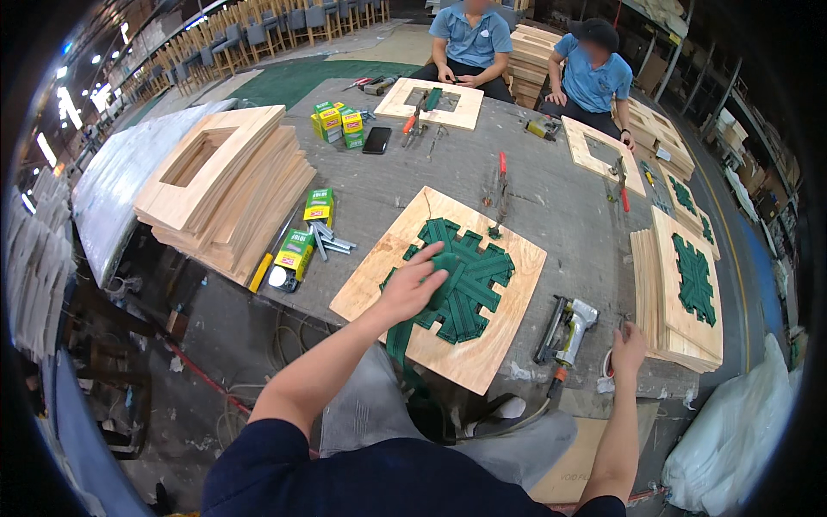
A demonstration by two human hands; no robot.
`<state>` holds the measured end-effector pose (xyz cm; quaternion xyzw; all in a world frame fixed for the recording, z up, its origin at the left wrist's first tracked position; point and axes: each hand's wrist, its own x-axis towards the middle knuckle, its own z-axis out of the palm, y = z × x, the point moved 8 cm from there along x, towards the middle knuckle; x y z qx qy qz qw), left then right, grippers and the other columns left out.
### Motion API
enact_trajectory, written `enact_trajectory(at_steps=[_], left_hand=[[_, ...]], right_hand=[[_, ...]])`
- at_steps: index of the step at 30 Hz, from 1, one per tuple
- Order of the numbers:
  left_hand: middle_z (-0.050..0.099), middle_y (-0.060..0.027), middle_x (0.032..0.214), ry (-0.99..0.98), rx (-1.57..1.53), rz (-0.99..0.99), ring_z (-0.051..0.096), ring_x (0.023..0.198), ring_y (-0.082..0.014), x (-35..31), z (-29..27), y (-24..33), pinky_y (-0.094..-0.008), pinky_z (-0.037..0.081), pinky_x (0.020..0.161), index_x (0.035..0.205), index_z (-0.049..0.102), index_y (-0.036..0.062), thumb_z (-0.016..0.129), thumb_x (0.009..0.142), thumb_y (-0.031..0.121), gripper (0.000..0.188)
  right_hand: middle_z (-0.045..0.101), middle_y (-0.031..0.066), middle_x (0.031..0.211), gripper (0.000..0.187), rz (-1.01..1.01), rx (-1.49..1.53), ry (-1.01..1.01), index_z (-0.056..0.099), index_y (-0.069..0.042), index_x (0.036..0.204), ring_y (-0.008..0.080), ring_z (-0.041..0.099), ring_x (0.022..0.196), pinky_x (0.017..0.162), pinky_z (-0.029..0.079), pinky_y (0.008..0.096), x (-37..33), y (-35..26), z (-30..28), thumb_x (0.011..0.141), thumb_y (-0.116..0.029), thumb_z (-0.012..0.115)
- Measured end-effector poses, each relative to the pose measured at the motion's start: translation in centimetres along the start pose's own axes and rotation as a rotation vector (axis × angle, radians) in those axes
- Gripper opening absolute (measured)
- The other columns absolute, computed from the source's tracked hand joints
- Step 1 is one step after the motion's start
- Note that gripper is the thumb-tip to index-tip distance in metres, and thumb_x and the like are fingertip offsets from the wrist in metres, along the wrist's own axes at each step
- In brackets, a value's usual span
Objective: The person weaves green plastic strips into a wooden frame to create a decorative cushion. They use a staple gun to secure the strips and scissors to trim excess material. The process involves folding the strips and stapling them repeatedly to form a woven pattern.
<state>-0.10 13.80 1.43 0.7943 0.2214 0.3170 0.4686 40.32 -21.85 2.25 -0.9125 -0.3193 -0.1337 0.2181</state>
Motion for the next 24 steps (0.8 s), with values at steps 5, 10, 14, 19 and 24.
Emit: enact_trajectory(at_steps=[5, 10, 14, 19, 24], left_hand=[[0.038, -0.0121, 0.164, -0.319, 0.693, 0.177, 0.033, 0.150, -0.0428, 4.7, 6.2, -3.6, -0.0635, 0.026, 0.120, 0.101, 0.069, 0.0023, 0.059, 0.103, 0.032, 0.032], [0.027, -0.0075, 0.170, -0.410, 0.863, 0.036, 0.020, 0.157, -0.0401, 5.2, 8.4, -7.0, -0.0613, 0.015, 0.126, 0.110, 0.072, 0.0038, 0.046, 0.105, 0.043, 0.047], [0.026, -0.0075, 0.170, -0.376, 0.820, 0.062, 0.022, 0.156, -0.0413, 5.6, 8.3, -6.7, -0.0614, 0.018, 0.124, 0.104, 0.072, 0.0008, 0.048, 0.104, 0.042, 0.048], [0.027, -0.0078, 0.170, -0.406, 0.796, 0.049, 0.024, 0.155, -0.0409, 6.5, 8.4, -6.8, -0.0618, 0.019, 0.123, 0.110, 0.073, 0.0016, 0.052, 0.102, 0.041, 0.045], [0.026, -0.0051, 0.171, -0.470, 0.826, 0.008, 0.019, 0.156, -0.0402, 6.9, 8.8, -7.7, -0.0595, 0.013, 0.125, 0.151, 0.053, 0.0229, 0.051, 0.102, 0.040, 0.052]], right_hand=[[0.068, 0.0174, 0.108, 0.031, -0.160, 0.210, -0.159, 0.070, -0.003, 0.115, 0.0363, 0.066, 0.097, 0.085, 0.053, 0.0444, 3.6, -11.3, 5.3, 0.090, -0.019, 0.075], [0.069, 0.0177, 0.104, 0.028, -0.347, 0.326, -0.258, 0.070, -0.003, 0.115, 0.0339, 0.067, 0.098, 0.087, 0.053, 0.0435, 9.2, -21.8, 11.2, 0.094, -0.023, 0.070], [0.072, 0.0202, 0.102, 0.031, -0.336, 0.508, -0.310, 0.069, -0.002, 0.118, 0.0352, 0.069, 0.100, 0.088, 0.054, 0.0430, 17.0, -27.3, 17.8, 0.100, -0.026, 0.065], [0.074, 0.0220, 0.110, 0.044, -0.177, 0.497, -0.192, 0.067, -0.003, 0.129, 0.0354, 0.072, 0.100, 0.087, 0.055, 0.0421, 27.9, -33.3, 27.1, 0.101, -0.035, 0.061], [0.074, 0.0211, 0.108, 0.050, 0.272, 0.768, -0.627, 0.064, -0.001, 0.131, 0.0402, 0.071, 0.092, 0.084, 0.054, 0.0465, 33.2, -36.1, 37.1, 0.101, -0.040, 0.059]])
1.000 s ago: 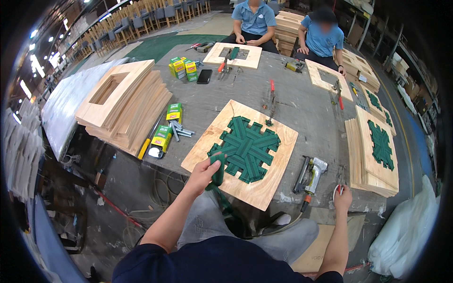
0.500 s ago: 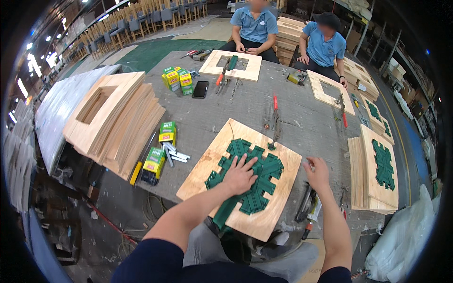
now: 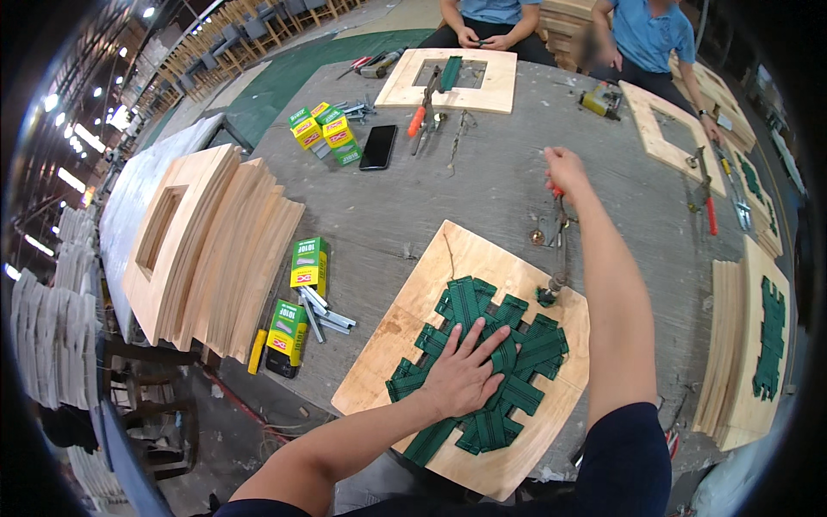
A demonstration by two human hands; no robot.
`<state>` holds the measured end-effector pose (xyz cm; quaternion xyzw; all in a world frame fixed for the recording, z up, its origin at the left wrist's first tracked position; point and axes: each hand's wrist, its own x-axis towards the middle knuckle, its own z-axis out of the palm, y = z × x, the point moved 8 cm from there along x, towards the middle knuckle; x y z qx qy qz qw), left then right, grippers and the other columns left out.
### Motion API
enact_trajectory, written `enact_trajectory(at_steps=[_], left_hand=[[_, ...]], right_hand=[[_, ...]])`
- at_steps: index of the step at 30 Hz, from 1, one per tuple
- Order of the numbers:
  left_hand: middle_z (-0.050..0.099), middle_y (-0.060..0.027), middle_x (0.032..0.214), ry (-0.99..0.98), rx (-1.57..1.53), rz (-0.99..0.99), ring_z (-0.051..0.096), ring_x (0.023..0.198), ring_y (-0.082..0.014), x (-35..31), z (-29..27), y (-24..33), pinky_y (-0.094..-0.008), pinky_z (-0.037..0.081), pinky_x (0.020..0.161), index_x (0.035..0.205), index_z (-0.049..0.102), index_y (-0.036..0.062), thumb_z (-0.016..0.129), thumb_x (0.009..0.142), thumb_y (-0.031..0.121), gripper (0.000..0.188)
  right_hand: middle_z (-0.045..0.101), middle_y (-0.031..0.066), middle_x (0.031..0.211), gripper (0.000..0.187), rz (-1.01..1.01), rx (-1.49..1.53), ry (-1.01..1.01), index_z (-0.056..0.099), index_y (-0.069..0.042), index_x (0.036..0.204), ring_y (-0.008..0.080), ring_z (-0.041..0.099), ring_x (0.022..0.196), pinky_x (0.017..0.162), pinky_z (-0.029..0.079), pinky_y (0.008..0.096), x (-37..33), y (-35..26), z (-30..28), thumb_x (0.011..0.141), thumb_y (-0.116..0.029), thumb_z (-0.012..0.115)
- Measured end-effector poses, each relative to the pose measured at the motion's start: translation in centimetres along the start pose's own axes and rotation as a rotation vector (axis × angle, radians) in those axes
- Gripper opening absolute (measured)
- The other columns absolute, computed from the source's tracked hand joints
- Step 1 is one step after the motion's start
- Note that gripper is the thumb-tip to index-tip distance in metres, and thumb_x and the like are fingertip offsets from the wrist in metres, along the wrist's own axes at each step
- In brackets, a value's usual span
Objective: The person weaves green plastic strips into a wooden frame to create a decorative cushion. They use a staple gun to secure the strips and scissors to trim excess material. The process involves folding the strips and stapling them repeatedly to form a woven pattern.
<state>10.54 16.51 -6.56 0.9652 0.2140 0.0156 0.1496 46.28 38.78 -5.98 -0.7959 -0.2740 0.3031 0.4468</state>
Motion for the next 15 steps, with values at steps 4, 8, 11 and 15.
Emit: enact_trajectory(at_steps=[4, 8, 11, 15], left_hand=[[0.027, -0.0052, 0.170, 0.043, -0.035, 0.008, 0.020, 0.156, -0.0396, 0.1, -0.3, 0.0, -0.0576, 0.009, 0.126, 0.155, 0.047, 0.0286, 0.051, 0.103, 0.039, 0.054], [0.028, -0.0056, 0.170, 0.039, -0.017, 0.005, 0.020, 0.156, -0.0395, 0.0, -0.5, 0.1, -0.0581, 0.012, 0.125, 0.156, 0.046, 0.0293, 0.051, 0.102, 0.039, 0.055], [0.029, -0.0059, 0.169, 0.065, 0.005, 0.008, 0.021, 0.156, -0.0397, 0.0, -0.8, 0.2, -0.0594, 0.015, 0.124, 0.152, 0.050, 0.0256, 0.053, 0.102, 0.040, 0.053], [0.030, -0.0064, 0.169, 0.070, -0.052, 0.002, 0.023, 0.154, -0.0407, -0.3, -0.6, 0.3, -0.0617, 0.019, 0.123, 0.097, 0.074, 0.0003, 0.056, 0.100, 0.040, 0.044]], right_hand=[[0.072, 0.0170, 0.087, 0.048, -0.114, -0.151, 0.087, 0.069, -0.002, 0.119, 0.0325, 0.071, 0.074, 0.070, 0.053, 0.0434, 2.6, -0.8, 0.2, 0.103, -0.045, 0.054], [0.067, 0.0120, 0.074, 0.049, -0.556, -0.292, 0.313, 0.069, -0.002, 0.101, 0.0248, 0.070, 0.070, 0.065, 0.051, 0.0395, 0.8, -7.5, -2.7, 0.105, -0.047, 0.050], [0.068, 0.0109, 0.076, 0.050, -0.537, -0.134, 0.110, 0.066, -0.001, 0.095, 0.0261, 0.070, 0.077, 0.069, 0.051, 0.0417, -2.5, -10.5, -4.9, 0.106, -0.047, 0.049], [0.072, 0.0112, 0.087, 0.046, -0.617, -0.327, -0.024, 0.068, -0.002, 0.102, 0.0235, 0.070, 0.082, 0.075, 0.052, 0.0394, -11.2, -11.1, -7.0, 0.107, -0.044, 0.050]])
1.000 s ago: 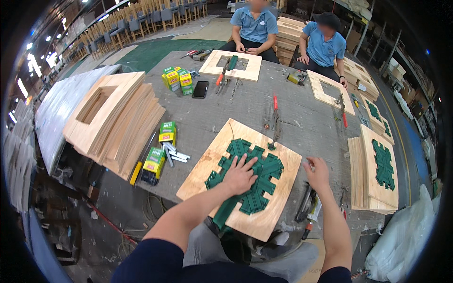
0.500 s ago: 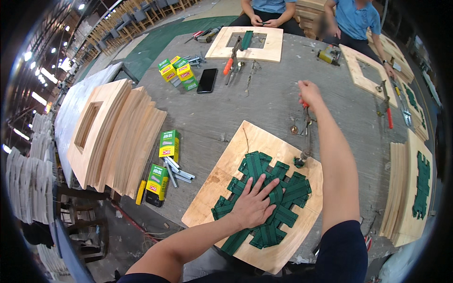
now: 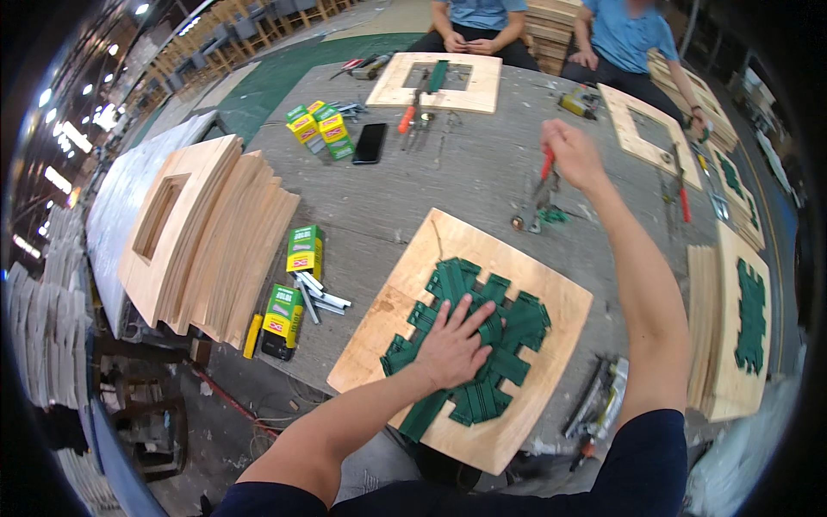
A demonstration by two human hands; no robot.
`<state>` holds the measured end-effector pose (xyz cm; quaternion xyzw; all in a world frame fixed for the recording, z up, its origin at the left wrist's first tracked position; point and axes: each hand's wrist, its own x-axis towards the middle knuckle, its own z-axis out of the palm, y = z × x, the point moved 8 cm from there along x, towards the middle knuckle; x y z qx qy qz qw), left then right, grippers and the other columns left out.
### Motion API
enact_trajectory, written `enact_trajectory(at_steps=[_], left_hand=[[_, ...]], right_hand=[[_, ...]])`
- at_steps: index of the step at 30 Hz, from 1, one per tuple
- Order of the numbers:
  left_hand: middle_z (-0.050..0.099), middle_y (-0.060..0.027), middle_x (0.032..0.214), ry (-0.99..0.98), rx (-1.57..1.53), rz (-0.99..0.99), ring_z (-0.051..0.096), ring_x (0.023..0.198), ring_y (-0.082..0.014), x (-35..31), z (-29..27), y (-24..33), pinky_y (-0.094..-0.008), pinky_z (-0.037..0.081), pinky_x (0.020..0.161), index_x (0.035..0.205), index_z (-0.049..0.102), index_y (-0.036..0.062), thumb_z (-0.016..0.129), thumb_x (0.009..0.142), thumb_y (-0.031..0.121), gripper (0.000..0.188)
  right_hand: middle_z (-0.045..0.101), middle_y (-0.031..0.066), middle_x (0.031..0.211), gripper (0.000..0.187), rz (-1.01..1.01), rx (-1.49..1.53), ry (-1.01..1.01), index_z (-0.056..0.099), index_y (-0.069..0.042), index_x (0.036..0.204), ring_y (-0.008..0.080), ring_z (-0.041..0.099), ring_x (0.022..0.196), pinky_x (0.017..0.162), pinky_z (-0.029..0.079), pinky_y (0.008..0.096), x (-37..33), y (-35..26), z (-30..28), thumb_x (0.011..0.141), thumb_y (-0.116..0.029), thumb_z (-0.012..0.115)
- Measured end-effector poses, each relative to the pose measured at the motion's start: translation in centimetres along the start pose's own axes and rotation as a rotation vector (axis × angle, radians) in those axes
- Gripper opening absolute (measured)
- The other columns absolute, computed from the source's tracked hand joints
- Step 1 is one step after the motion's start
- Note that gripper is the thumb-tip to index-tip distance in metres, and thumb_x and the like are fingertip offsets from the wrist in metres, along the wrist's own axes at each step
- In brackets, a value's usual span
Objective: The person weaves green plastic strips into a wooden frame to create a decorative cushion. They use a staple gun to secure the strips and scissors to trim excess material. The process involves folding the strips and stapling them repeatedly to form a woven pattern.
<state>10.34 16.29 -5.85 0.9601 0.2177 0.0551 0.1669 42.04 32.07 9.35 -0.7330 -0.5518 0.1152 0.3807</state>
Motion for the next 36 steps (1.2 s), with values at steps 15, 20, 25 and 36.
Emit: enact_trajectory(at_steps=[15, 20, 25, 36], left_hand=[[0.045, -0.0188, 0.157, 0.397, -0.091, 0.048, 0.042, 0.144, -0.0434, -2.8, -2.3, 1.0, -0.0568, 0.031, 0.120, 0.090, 0.066, -0.0024, 0.058, 0.100, 0.023, 0.029], [0.073, -0.0154, 0.102, 0.246, -0.581, -0.148, 0.068, 0.086, -0.0296, -8.4, -1.3, 4.8, -0.0367, 0.054, 0.080, 0.112, 0.067, -0.0020, 0.057, 0.099, 0.009, 0.020], [0.071, -0.0075, 0.120, -0.215, -1.553, -0.267, 0.072, 0.094, -0.0141, -19.8, 1.1, 10.7, -0.0299, 0.057, 0.083, 0.137, 0.062, -0.0013, 0.052, 0.105, 0.008, 0.035], [0.070, -0.0140, 0.122, -0.336, -1.639, -0.417, 0.073, 0.084, -0.0185, -29.7, -0.8, 7.8, -0.0317, 0.060, 0.080, 0.139, 0.060, -0.0024, 0.055, 0.103, 0.006, 0.037]], right_hand=[[0.070, 0.0121, 0.087, 0.039, 1.189, 0.682, -0.180, 0.058, 0.001, 0.114, 0.0175, 0.067, 0.064, 0.056, 0.056, 0.0319, -63.3, -2.6, 10.6, 0.103, -0.036, 0.065], [0.068, 0.0136, 0.111, 0.044, 1.059, 1.294, -0.125, 0.051, -0.006, 0.132, 0.0249, 0.070, 0.098, 0.079, 0.058, 0.0429, -63.0, -5.8, 16.0, 0.104, -0.038, 0.063], [0.069, 0.0097, 0.107, 0.030, 1.200, 1.548, 0.197, 0.059, -0.012, 0.124, 0.0258, 0.069, 0.096, 0.079, 0.056, 0.0422, -61.8, -5.1, 17.3, 0.105, -0.035, 0.061], [0.061, 0.0086, 0.140, 0.045, 0.590, 1.460, 0.921, 0.051, -0.003, 0.144, 0.0258, 0.062, 0.124, 0.104, 0.050, 0.0451, -51.2, -3.1, 4.4, 0.104, -0.020, 0.062]])
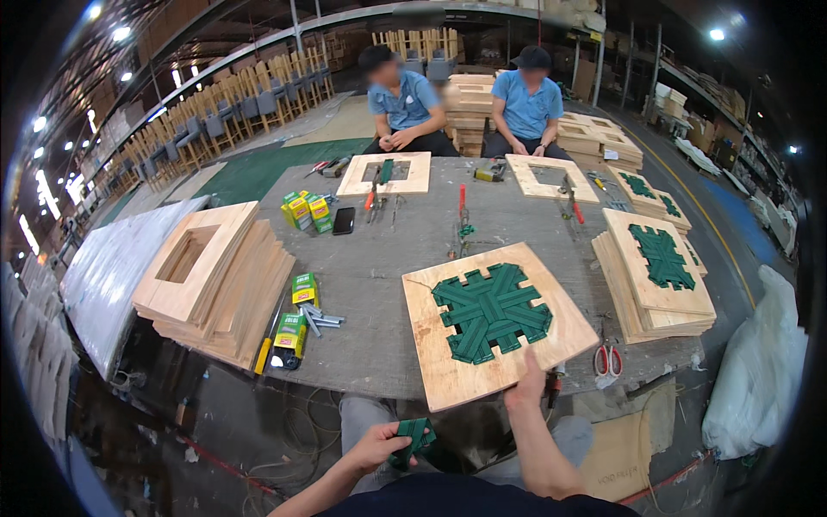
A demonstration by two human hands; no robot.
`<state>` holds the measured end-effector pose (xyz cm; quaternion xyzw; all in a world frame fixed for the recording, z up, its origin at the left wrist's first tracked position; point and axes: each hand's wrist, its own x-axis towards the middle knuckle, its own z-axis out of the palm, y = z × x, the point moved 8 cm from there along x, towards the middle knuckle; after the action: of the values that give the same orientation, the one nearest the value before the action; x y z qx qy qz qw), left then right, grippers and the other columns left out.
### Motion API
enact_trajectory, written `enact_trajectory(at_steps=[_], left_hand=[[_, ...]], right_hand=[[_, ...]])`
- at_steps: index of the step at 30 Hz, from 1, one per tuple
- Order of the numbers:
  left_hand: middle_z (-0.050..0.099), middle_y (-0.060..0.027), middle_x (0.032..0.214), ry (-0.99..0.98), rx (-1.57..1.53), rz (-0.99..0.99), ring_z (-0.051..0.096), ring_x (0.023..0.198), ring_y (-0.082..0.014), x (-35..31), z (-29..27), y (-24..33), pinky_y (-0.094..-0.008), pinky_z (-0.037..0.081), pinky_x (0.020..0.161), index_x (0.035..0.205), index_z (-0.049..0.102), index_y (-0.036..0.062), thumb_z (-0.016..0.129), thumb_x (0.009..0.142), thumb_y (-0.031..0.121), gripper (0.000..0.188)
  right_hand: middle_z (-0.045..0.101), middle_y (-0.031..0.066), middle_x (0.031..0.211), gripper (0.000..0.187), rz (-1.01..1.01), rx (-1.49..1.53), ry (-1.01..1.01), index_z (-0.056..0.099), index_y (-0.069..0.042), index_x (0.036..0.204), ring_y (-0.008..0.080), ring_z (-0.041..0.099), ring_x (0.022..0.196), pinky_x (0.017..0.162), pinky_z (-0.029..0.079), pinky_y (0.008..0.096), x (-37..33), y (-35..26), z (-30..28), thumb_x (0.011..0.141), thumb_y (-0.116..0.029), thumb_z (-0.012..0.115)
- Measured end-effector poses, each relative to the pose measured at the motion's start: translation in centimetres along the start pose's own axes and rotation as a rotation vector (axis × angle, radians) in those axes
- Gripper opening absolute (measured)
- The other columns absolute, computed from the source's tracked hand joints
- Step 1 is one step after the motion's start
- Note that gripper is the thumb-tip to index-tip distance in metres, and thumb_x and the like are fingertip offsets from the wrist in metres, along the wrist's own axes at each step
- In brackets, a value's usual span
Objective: The person weaves green plastic strips into a wooden frame to create a decorative cushion. They use a staple gun to secure the strips and scissors to trim excess material. The process involves folding the strips and stapling them repeatedly to form a woven pattern.
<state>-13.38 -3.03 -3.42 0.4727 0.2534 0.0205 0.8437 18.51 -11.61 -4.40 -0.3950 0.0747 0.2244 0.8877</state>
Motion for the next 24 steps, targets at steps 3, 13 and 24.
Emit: enact_trajectory(at_steps=[3, 13, 24], left_hand=[[0.069, -0.0149, 0.125, -0.062, 0.023, -0.012, 0.072, 0.086, -0.0196, 1.1, 0.8, -1.6, -0.0325, 0.060, 0.080, 0.142, 0.057, -0.0036, 0.055, 0.104, 0.007, 0.039], [0.075, -0.0076, 0.111, 0.080, -0.318, -0.084, 0.069, 0.092, -0.0190, 1.9, -4.6, -5.1, -0.0313, 0.054, 0.078, 0.134, 0.065, 0.0054, 0.069, 0.096, 0.023, 0.042], [0.074, -0.0101, 0.086, 0.117, -0.324, -0.287, 0.069, 0.073, -0.0220, 3.0, -5.8, -6.3, -0.0338, 0.056, 0.066, 0.116, 0.069, 0.0019, 0.067, 0.096, 0.021, 0.028]], right_hand=[[0.062, 0.0092, 0.137, 0.047, 0.049, 0.064, -0.076, 0.052, 0.000, 0.143, 0.0258, 0.064, 0.120, 0.101, 0.053, 0.0433, 0.8, 0.4, 0.3, 0.099, -0.006, 0.067], [0.065, 0.0154, 0.132, 0.047, -0.191, 0.072, -0.082, 0.054, 0.003, 0.140, 0.0301, 0.066, 0.117, 0.103, 0.053, 0.0457, -1.5, -15.9, -6.0, 0.096, -0.011, 0.063], [0.059, 0.0147, 0.143, 0.049, -0.507, 0.187, -0.043, 0.048, -0.001, 0.147, 0.0330, 0.060, 0.129, 0.109, 0.049, 0.0493, 7.2, -36.1, -10.2, 0.108, -0.031, 0.051]])
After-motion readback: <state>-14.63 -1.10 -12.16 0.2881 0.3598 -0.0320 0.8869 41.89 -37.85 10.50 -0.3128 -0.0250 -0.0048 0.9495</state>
